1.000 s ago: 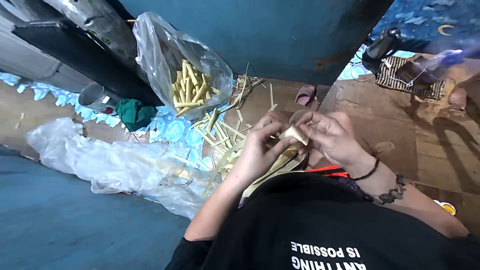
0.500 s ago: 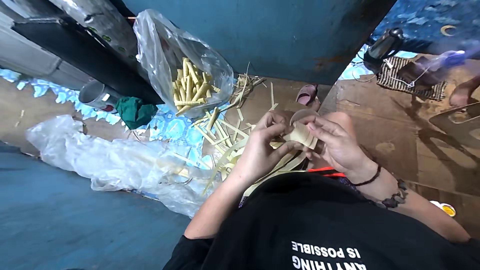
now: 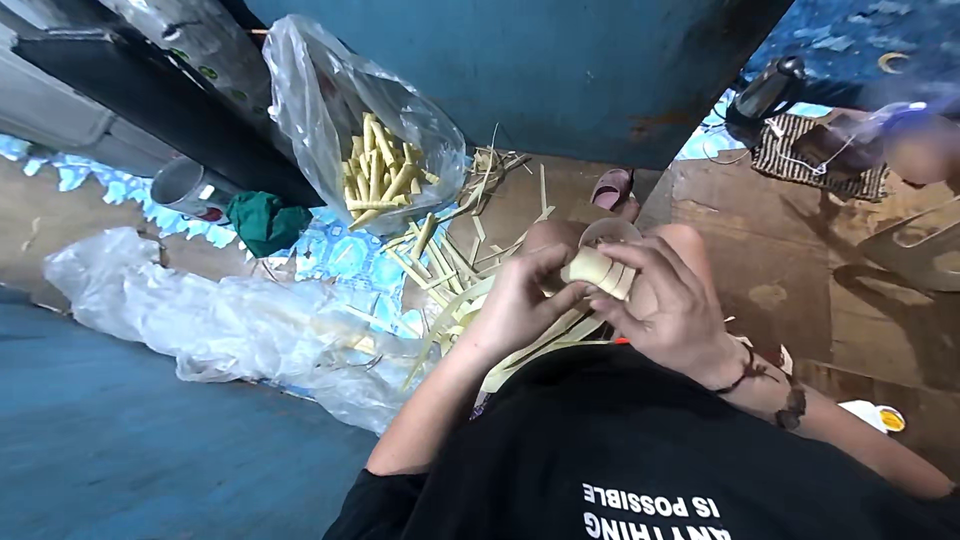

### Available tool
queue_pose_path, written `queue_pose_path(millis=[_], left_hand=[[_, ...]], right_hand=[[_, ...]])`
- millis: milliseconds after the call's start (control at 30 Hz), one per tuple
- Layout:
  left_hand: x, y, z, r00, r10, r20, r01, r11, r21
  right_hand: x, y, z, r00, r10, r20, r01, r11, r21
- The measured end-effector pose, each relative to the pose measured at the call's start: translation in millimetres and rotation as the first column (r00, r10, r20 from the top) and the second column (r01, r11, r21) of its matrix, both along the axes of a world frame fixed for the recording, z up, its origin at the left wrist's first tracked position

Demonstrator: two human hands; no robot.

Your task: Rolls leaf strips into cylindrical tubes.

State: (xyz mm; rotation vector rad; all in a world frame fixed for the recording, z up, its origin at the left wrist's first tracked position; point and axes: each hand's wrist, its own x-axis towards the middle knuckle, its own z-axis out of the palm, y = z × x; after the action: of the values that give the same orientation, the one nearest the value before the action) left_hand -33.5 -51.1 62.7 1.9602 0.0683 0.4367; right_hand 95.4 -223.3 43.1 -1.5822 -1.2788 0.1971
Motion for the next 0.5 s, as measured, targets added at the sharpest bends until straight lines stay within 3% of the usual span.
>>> queue_pose_path(millis=[33, 67, 100, 133, 167, 200, 233, 267, 300, 333, 400, 433, 467, 500], left_hand=[[-0.4, 1.2, 0.6, 1.000, -0.006, 0.004, 0.006, 1.000, -0.002], [-0.5, 2.4, 0.6, 1.000, -0.018, 0.007, 0.018, 1.000, 0.002], [-0.8, 3.8, 0.5, 0.999, -0.036, 0.007, 0.036, 0.999, 0.004], [-0.8, 4.7, -0.1, 0.999, -0.048, 0.007, 0.048, 0.999, 0.009], [-0.9, 5.8, -1.2, 0.998, -0.057, 0.007, 0.057, 0.998, 0.009], [-0.9, 7.2, -2.4, 0.998, -0.061, 0.002, 0.061, 0.998, 0.006], [-1.0, 9.0, -3.0, 0.998, -0.062, -0.010, 0.062, 0.998, -0.005], [-1.2, 10.2, -3.8, 0.998, -0.060, -0.026, 0.059, 0.998, -0.023], [-1.1, 10.8, -4.4, 0.998, -0.057, -0.039, 0.056, 0.998, -0.039], [-0.6, 11.2, -4.5, 0.997, -0.060, -0.052, 0.057, 0.997, -0.053], [-0.5, 11.1, -2.8, 0.994, -0.076, -0.075, 0.072, 0.996, -0.059], [-0.4, 10.6, -2.8, 0.994, -0.082, -0.072, 0.079, 0.995, -0.056], [0.3, 11.0, -3.3, 0.994, -0.083, -0.064, 0.080, 0.995, -0.053], [0.6, 12.0, -3.9, 0.995, -0.078, -0.059, 0.074, 0.996, -0.056]], right_hand=[[-1.1, -1.9, -0.1, 0.991, 0.034, -0.130, -0.038, 0.999, -0.025], [-1.2, -2.5, 3.0, 0.899, 0.081, -0.430, -0.114, 0.992, -0.051], [1.2, -1.8, 6.5, 0.691, 0.109, -0.714, -0.194, 0.980, -0.038], [3.7, -1.0, 8.1, 0.516, 0.101, -0.851, -0.226, 0.974, -0.022], [4.8, -1.6, 7.2, 0.500, 0.097, -0.861, -0.226, 0.974, -0.022], [3.9, -3.5, 3.8, 0.640, 0.100, -0.761, -0.194, 0.980, -0.034], [2.0, -5.6, -1.1, 0.830, 0.086, -0.551, -0.136, 0.990, -0.049], [0.8, -7.3, -5.8, 0.944, 0.060, -0.324, -0.082, 0.995, -0.055], [0.3, -8.1, -8.8, 0.971, 0.045, -0.236, -0.057, 0.997, -0.043], [0.8, -8.7, -8.8, 0.936, 0.056, -0.347, -0.077, 0.996, -0.048], [4.2, -7.5, -2.8, 0.636, 0.081, -0.767, -0.180, 0.983, -0.046], [4.4, -7.4, -1.1, 0.541, 0.070, -0.838, -0.190, 0.981, -0.041], [3.5, -8.3, -2.2, 0.608, 0.064, -0.791, -0.167, 0.985, -0.049], [1.7, -10.0, -6.5, 0.784, 0.061, -0.618, -0.118, 0.992, -0.052]])
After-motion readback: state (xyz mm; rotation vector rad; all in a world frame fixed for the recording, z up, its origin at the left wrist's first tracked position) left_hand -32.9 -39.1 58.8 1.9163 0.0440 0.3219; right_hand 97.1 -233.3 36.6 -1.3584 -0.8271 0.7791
